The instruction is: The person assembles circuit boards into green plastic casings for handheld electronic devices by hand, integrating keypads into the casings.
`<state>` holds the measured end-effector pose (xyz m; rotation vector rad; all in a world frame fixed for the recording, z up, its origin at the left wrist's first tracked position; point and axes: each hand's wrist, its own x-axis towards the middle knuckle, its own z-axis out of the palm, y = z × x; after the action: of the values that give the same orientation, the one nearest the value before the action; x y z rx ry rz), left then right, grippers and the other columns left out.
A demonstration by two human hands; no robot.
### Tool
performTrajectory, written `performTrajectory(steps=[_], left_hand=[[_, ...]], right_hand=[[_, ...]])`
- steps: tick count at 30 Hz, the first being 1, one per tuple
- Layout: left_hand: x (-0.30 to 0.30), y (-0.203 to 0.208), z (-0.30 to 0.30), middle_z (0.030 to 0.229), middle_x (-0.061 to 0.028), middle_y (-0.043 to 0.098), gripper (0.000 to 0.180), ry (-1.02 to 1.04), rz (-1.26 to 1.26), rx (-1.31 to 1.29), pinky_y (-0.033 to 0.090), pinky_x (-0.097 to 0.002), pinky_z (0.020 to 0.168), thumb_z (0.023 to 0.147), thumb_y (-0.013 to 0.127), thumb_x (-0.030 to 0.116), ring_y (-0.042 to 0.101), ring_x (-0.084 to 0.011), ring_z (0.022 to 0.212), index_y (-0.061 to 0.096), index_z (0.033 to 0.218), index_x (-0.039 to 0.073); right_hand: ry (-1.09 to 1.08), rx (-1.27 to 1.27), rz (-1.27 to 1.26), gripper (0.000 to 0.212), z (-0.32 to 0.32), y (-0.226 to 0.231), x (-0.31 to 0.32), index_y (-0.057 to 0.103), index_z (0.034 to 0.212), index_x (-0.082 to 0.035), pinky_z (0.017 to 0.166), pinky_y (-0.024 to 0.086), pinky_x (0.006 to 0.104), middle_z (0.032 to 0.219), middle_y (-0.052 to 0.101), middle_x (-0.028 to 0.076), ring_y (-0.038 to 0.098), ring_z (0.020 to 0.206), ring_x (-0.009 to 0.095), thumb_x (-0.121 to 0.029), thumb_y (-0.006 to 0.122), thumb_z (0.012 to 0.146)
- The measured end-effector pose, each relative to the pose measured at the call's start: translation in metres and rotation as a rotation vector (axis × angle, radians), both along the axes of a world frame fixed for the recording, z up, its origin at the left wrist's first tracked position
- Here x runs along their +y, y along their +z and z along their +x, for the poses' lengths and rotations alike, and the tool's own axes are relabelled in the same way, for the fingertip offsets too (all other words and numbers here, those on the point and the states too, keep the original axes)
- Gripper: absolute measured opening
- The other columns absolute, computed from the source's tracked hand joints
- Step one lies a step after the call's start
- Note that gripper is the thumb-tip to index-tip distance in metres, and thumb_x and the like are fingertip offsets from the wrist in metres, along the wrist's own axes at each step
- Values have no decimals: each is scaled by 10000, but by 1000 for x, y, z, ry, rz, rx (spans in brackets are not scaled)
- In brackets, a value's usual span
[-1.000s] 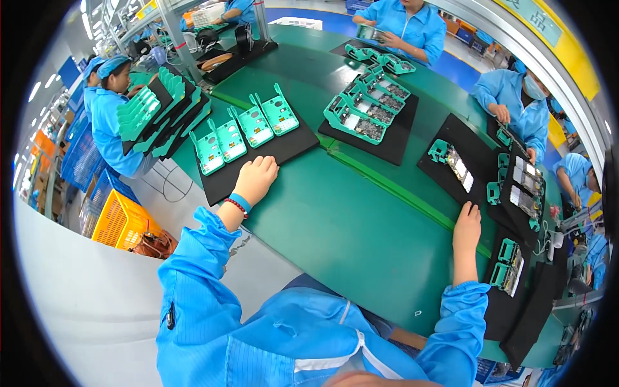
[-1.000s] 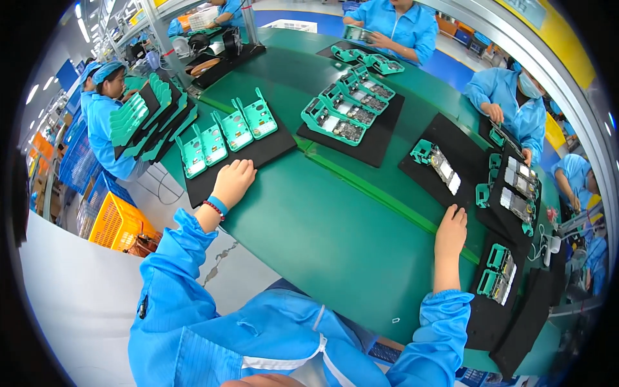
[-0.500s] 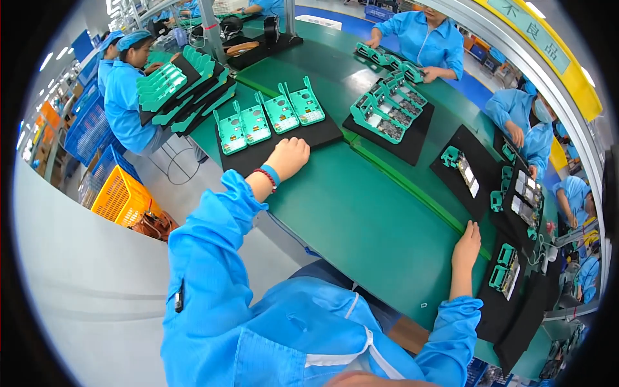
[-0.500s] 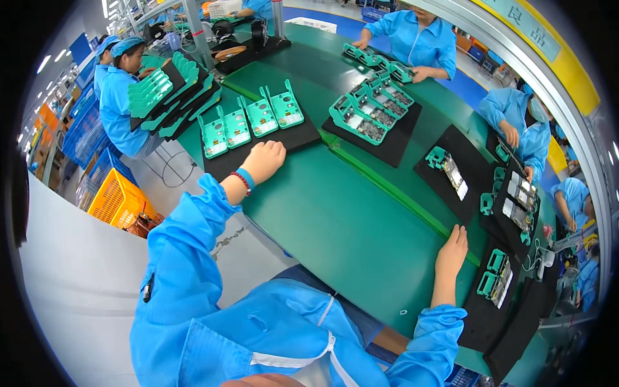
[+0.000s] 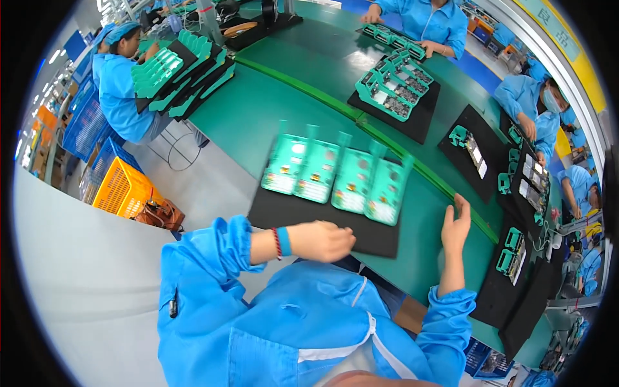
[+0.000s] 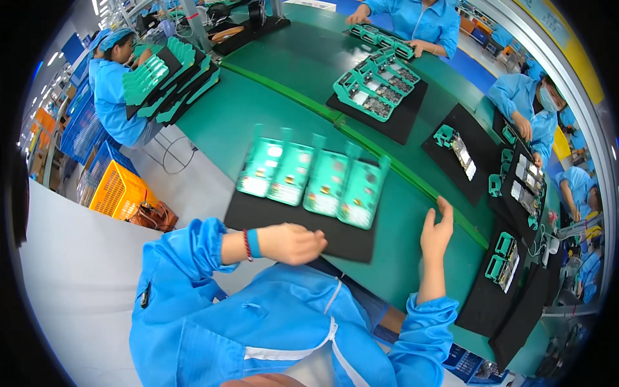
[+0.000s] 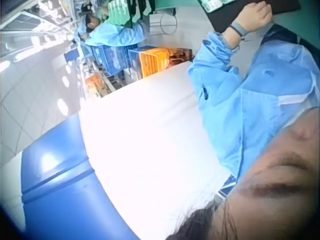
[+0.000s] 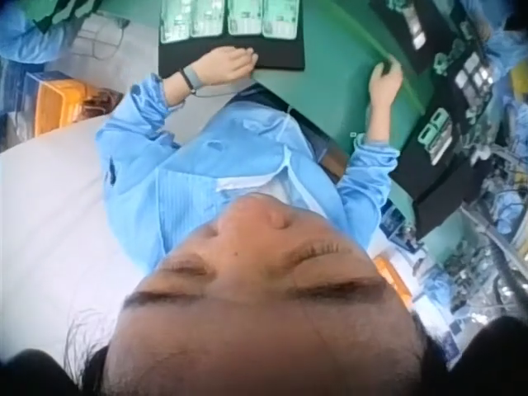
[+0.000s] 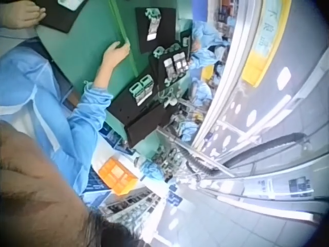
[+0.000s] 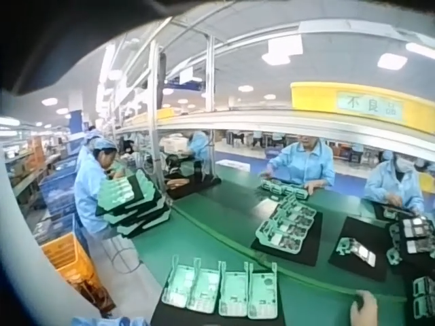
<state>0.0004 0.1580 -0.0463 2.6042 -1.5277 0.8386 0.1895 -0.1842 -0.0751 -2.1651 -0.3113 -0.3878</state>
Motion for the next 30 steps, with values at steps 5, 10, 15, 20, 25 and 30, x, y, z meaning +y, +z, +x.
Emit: performTrajectory(steps=[5, 10, 15, 20, 25, 30], left_hand=[[-58, -13, 7, 1032, -139, 675, 272, -246, -88, 112, 543, -307, 734, 824, 600, 189, 680, -235, 979, 670, 989, -15], [-97, 7, 13, 1042, -71, 667, 269, -169, -171, 235, 500, -296, 755, 849, 640, 210, 645, -175, 992, 678, 1046, 30], [61, 3, -7, 885, -41, 659, 110, 242, -787, -11, 508, -327, 668, 859, 692, 32, 647, -224, 760, 664, 937, 104], [275, -37, -44, 1271, -117, 573, 538, 1149, -1941, 245, 535, -362, 932, 977, 621, 148, 601, -223, 1160, 378, 1437, 10], [423, -61, -32, 1292, -201, 582, 749, 1279, -2076, 268, 551, -356, 937, 922, 691, 127, 626, -285, 1156, 251, 1467, -138], [464, -59, -10, 975, -135, 694, 457, 1345, -1880, 217, 513, -308, 663, 780, 851, 125, 634, -181, 766, 617, 1108, -91]], right_hand=[[-42, -141, 109, 252, -43, 57, 26, 587, 1224, 27, 1068, 434, 373, 1241, 648, 154, 604, 1195, 254, -38, 569, 982], [210, -143, -69, 236, -86, 104, 78, 627, 1169, 25, 1000, 459, 381, 1180, 653, 164, 626, 1118, 289, -33, 618, 941], [544, -57, -135, 278, -108, 104, 128, 642, 1172, 4, 960, 503, 421, 1196, 653, 186, 632, 1123, 352, 12, 648, 894], [1067, 30, -123, 397, -116, 89, 226, 579, 1284, -6, 1001, 492, 440, 1304, 577, 199, 594, 1170, 387, -37, 651, 895], [1194, -115, -398, 718, -120, 43, 311, 359, 1498, 30, 1206, 290, 527, 1564, 345, 245, 334, 1473, 387, -148, 695, 890], [1124, -149, -597, 879, -107, 20, 340, 270, 1556, 18, 1233, 217, 515, 1621, 265, 221, 251, 1518, 356, -247, 734, 858]])
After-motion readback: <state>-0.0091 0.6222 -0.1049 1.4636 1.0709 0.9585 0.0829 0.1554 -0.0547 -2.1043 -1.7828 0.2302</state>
